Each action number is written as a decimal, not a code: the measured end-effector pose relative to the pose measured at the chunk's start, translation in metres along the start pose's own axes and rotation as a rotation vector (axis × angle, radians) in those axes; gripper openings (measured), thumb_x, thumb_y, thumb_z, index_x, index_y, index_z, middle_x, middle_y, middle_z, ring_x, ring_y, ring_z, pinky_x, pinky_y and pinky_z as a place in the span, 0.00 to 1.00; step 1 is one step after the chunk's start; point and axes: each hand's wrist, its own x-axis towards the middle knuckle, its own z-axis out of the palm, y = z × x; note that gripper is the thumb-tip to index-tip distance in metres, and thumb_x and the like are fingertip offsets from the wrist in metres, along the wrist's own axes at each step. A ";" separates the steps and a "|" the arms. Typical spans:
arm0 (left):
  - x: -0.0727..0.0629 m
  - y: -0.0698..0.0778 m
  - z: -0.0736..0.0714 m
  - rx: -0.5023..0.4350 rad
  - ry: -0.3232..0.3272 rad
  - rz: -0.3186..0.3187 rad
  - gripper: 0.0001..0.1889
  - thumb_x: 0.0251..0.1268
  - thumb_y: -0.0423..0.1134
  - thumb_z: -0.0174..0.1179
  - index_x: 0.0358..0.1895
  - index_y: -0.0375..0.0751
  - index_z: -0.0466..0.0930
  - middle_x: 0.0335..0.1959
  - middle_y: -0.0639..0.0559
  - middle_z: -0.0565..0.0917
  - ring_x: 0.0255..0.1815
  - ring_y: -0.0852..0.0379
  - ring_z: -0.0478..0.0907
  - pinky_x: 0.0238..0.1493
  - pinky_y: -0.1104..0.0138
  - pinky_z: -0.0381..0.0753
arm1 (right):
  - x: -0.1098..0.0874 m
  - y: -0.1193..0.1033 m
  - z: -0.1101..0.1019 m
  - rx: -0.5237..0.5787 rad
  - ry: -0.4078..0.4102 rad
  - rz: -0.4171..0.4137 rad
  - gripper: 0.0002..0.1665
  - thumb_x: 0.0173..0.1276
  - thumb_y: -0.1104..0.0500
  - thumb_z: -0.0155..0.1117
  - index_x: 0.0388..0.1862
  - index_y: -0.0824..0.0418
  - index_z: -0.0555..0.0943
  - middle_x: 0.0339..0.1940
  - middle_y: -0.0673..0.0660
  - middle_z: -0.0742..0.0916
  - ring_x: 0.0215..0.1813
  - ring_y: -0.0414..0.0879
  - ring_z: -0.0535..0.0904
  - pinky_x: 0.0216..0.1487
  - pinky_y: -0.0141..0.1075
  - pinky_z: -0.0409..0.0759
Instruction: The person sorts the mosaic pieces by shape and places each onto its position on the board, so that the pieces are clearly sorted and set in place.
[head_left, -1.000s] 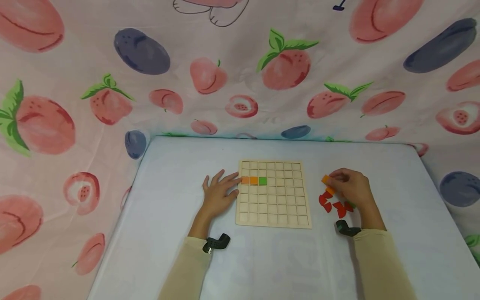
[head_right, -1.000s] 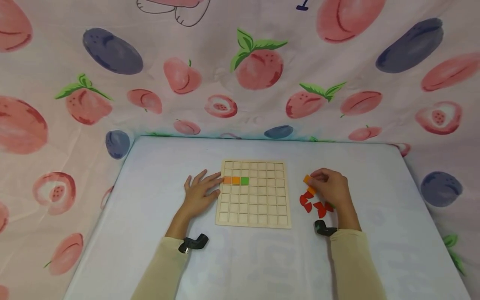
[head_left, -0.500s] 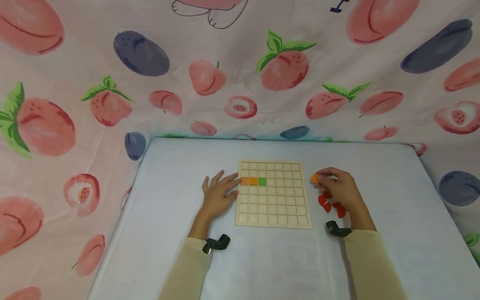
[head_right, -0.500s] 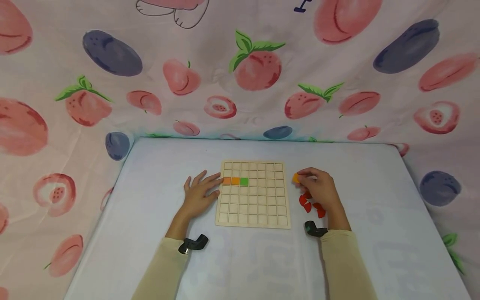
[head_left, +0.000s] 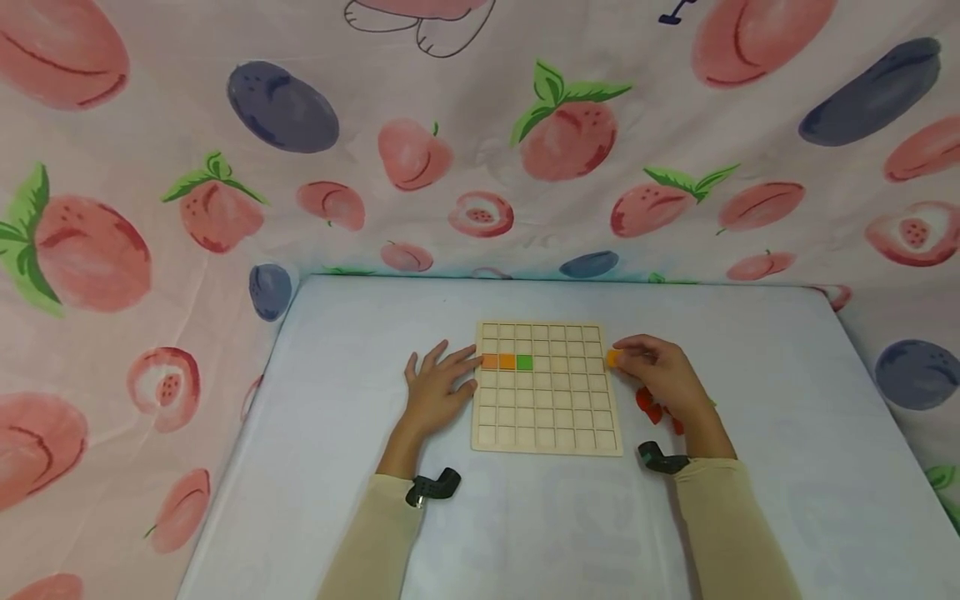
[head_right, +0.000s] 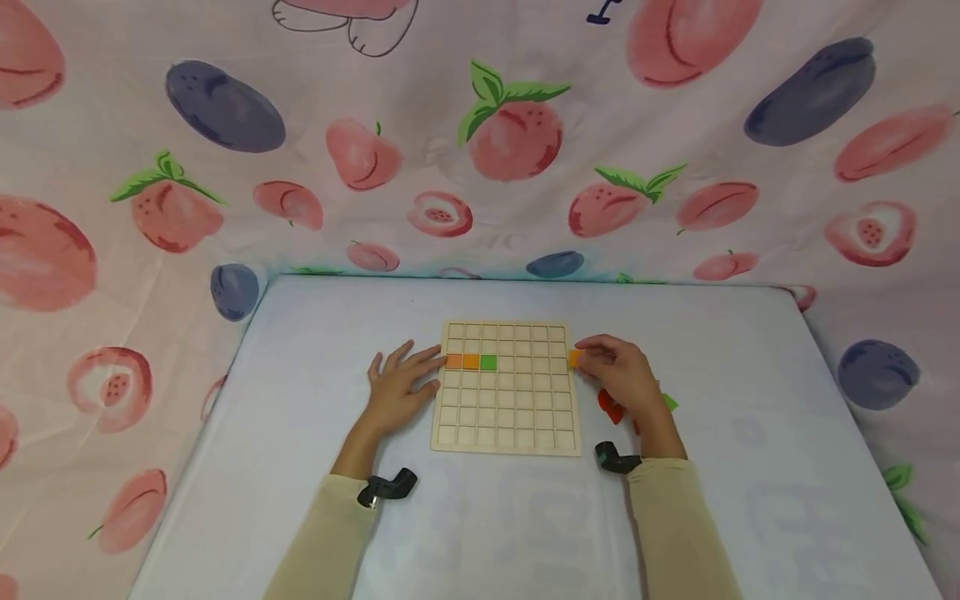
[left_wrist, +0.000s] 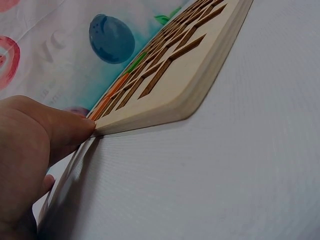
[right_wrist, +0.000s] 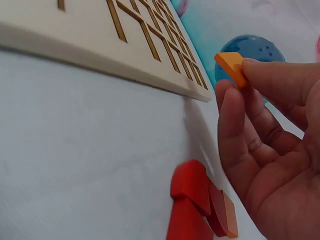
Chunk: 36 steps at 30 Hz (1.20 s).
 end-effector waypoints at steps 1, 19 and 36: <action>0.000 0.000 0.000 -0.002 0.003 0.001 0.22 0.72 0.46 0.60 0.67 0.58 0.79 0.75 0.61 0.73 0.83 0.45 0.53 0.76 0.34 0.32 | 0.001 0.000 0.001 -0.006 -0.002 -0.011 0.22 0.73 0.44 0.66 0.59 0.53 0.82 0.54 0.58 0.86 0.47 0.45 0.83 0.41 0.30 0.83; 0.000 0.001 0.001 -0.014 0.006 0.002 0.22 0.71 0.46 0.60 0.67 0.58 0.80 0.74 0.61 0.74 0.83 0.44 0.53 0.76 0.33 0.32 | 0.009 -0.007 0.021 0.080 -0.052 -0.113 0.21 0.70 0.50 0.70 0.55 0.62 0.83 0.50 0.62 0.88 0.42 0.41 0.84 0.44 0.29 0.81; 0.000 -0.001 -0.001 -0.029 0.009 0.010 0.22 0.72 0.46 0.59 0.67 0.58 0.80 0.74 0.61 0.74 0.83 0.45 0.54 0.76 0.34 0.32 | 0.014 -0.027 0.049 0.208 -0.134 -0.140 0.17 0.72 0.59 0.68 0.53 0.68 0.82 0.47 0.66 0.89 0.40 0.47 0.89 0.45 0.34 0.88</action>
